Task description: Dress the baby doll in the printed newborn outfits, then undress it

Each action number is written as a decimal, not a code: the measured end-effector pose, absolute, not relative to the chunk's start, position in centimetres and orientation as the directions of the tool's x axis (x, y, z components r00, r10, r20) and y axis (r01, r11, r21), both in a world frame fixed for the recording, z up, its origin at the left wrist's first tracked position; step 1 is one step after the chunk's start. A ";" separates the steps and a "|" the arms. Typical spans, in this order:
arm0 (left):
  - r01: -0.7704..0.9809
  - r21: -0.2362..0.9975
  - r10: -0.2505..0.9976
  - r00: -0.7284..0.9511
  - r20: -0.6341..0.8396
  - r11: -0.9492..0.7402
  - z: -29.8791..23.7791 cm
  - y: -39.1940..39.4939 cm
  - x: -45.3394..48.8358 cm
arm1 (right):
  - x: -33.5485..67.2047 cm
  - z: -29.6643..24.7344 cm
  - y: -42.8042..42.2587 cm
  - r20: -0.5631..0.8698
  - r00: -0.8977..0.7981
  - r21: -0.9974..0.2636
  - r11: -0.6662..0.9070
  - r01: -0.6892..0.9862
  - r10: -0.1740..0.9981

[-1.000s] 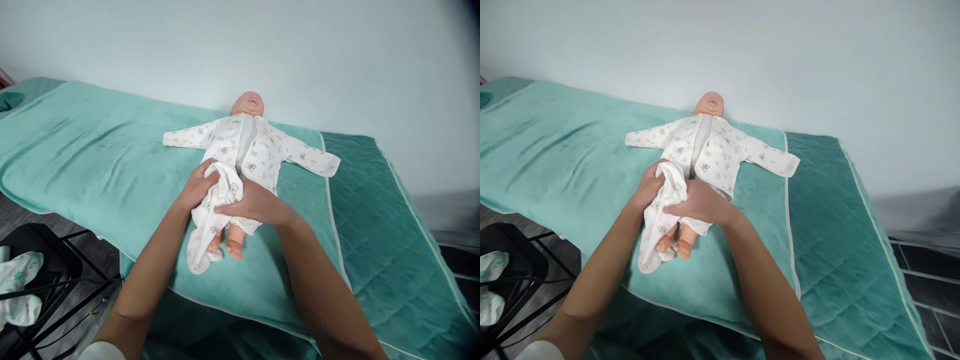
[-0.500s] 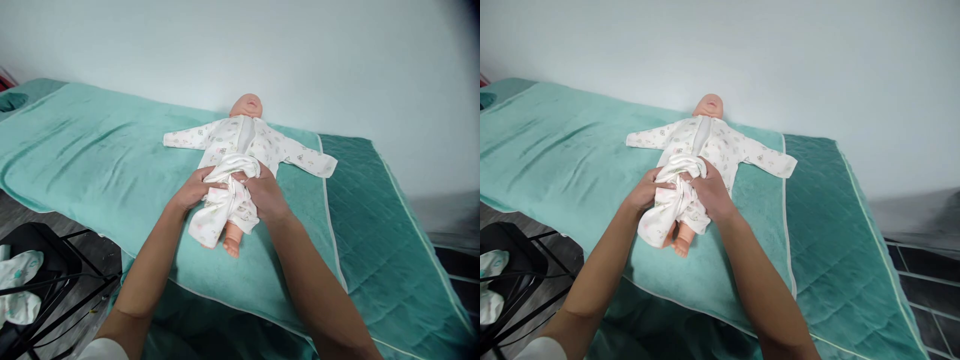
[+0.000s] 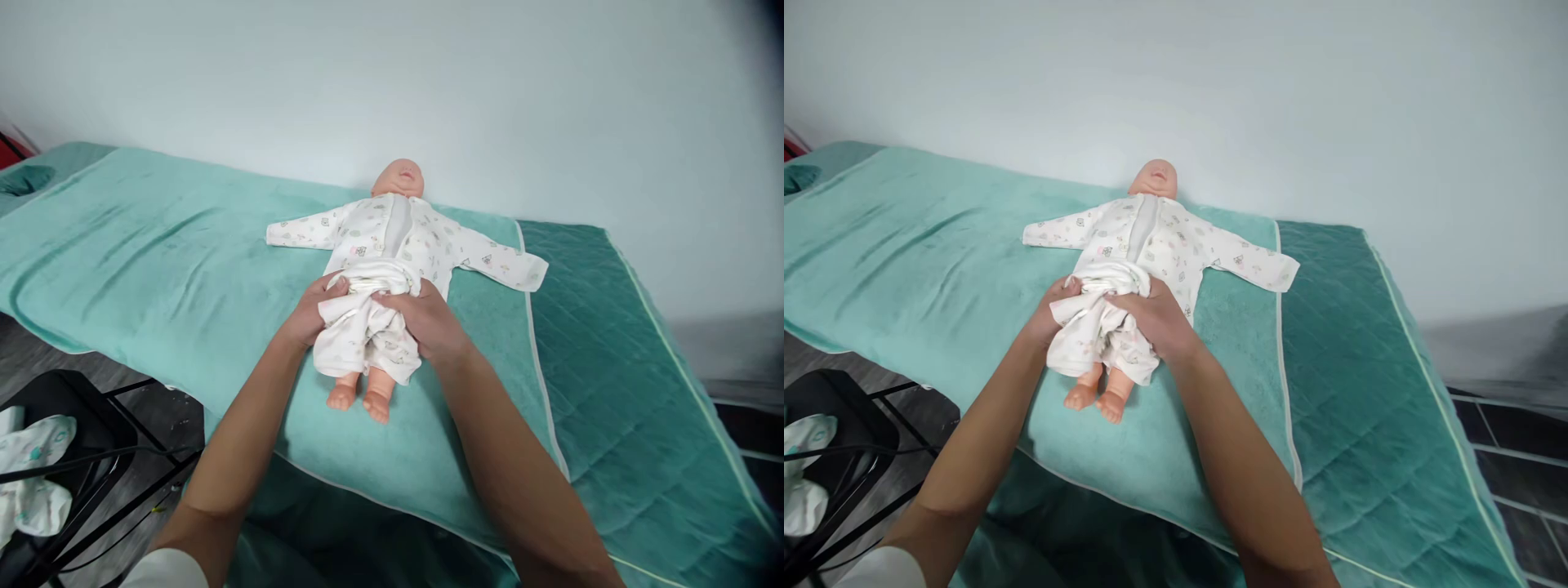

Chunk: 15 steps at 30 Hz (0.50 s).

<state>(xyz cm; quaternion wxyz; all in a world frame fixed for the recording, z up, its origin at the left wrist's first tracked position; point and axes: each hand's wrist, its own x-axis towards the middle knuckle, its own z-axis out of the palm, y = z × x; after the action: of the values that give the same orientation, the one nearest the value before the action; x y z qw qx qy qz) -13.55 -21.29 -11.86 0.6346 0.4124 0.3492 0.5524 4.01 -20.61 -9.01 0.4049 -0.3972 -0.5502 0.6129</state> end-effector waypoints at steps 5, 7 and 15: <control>-0.272 0.962 0.950 0.305 0.058 0.029 -12.3 -20.8 -14.3 | 3.4 -9.4 -20.5 -0.072 -0.226 -0.991 -0.095 -0.090 0.971; -0.223 0.973 0.946 0.324 0.008 0.068 -12.3 -20.7 -14.6 | 3.3 -9.3 -20.7 -0.033 -0.205 -0.998 -0.043 -0.046 0.978; -0.455 0.886 0.986 0.164 -0.016 0.091 -12.0 -21.1 -13.8 | 4.3 -7.6 -20.9 0.022 -0.566 -0.996 0.066 0.058 0.824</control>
<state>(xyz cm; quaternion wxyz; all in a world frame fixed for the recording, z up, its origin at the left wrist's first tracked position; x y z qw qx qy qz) -13.85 -21.13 -12.04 0.6554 0.3904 0.3401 0.5498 4.28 -20.94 -7.56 0.3219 -0.3366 -0.6553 0.5947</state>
